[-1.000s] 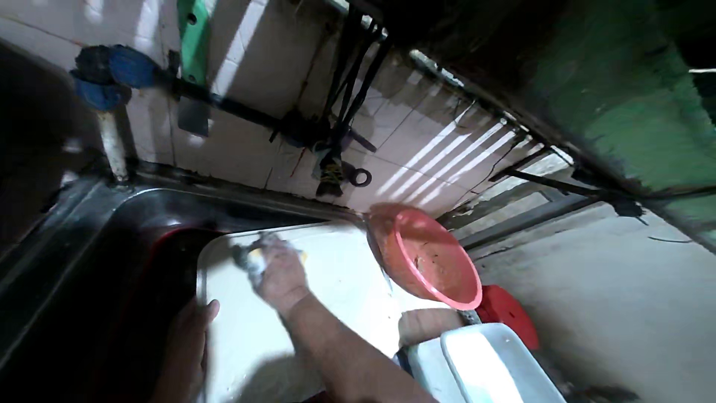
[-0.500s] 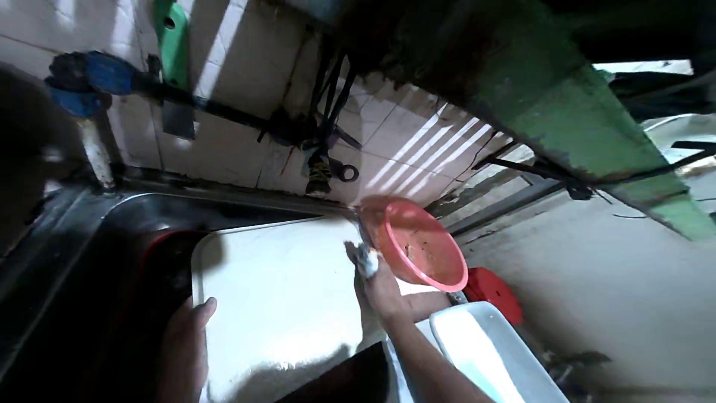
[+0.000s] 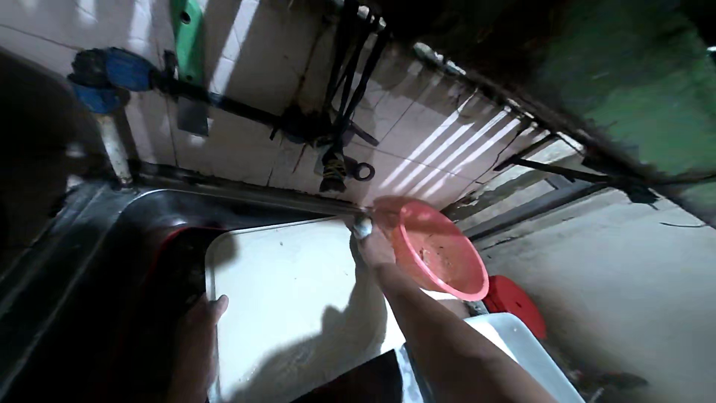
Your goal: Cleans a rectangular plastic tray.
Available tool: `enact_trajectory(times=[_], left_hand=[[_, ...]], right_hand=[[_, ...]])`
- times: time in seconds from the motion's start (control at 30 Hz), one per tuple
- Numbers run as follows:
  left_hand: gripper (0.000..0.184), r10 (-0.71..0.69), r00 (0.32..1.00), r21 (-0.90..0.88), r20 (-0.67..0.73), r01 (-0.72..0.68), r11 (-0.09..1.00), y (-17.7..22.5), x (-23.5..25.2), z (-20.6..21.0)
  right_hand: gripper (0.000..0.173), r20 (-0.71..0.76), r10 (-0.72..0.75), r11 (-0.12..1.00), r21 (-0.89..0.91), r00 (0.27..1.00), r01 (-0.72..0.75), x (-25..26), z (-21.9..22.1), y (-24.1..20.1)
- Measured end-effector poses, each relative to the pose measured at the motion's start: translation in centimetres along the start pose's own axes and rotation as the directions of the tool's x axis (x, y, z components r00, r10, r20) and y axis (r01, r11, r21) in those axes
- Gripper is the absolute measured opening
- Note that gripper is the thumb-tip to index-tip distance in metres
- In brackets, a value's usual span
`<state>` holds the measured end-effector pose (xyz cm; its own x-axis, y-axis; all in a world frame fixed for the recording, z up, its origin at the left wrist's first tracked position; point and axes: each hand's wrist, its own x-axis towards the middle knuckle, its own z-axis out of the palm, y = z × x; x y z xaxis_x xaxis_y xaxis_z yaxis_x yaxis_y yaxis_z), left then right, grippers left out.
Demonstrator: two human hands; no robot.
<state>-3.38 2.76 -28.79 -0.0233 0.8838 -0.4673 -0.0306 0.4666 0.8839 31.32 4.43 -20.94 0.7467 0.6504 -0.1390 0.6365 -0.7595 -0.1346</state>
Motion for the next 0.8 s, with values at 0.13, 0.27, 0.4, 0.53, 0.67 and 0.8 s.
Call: enact_trajectory(times=[0.13,0.27,0.4,0.53,0.67,0.8], left_hand=[[0.039,0.024,1.0,-0.09,-0.014,-0.025,0.996,0.1,-0.4,0.2],[0.038,0.029,0.999,-0.074,-0.037,-0.032,0.997,0.3,-0.5,0.5],[0.038,0.039,0.999,-0.066,-0.031,-0.041,0.997,0.2,-0.7,0.4],[0.036,0.08,0.997,0.007,-0.011,-0.08,0.997,0.6,-0.7,0.4],[0.028,0.16,0.987,-0.194,-0.014,-0.159,0.968,0.2,-0.7,0.6],[0.03,0.179,0.983,-0.245,0.035,-0.165,0.955,-0.4,-0.6,0.4]], right_hand=[[0.06,-0.048,-0.19,0.98,-0.063,0.981,0.187,-2.7,0.8,-2.1],[0.054,0.02,-0.591,0.806,-0.033,0.807,0.591,-13.0,5.2,-3.2],[0.054,0.178,-0.581,0.808,0.003,0.794,0.59,-13.8,3.8,-2.3],[0.051,0.057,-0.268,0.963,-0.006,0.962,0.268,-8.3,0.3,3.0],[0.051,0.026,-0.004,0.999,0.045,1.0,0.003,-9.3,-1.1,5.6],[0.059,0.039,0.07,0.997,0.025,0.997,-0.071,-14.5,-0.5,4.7]])
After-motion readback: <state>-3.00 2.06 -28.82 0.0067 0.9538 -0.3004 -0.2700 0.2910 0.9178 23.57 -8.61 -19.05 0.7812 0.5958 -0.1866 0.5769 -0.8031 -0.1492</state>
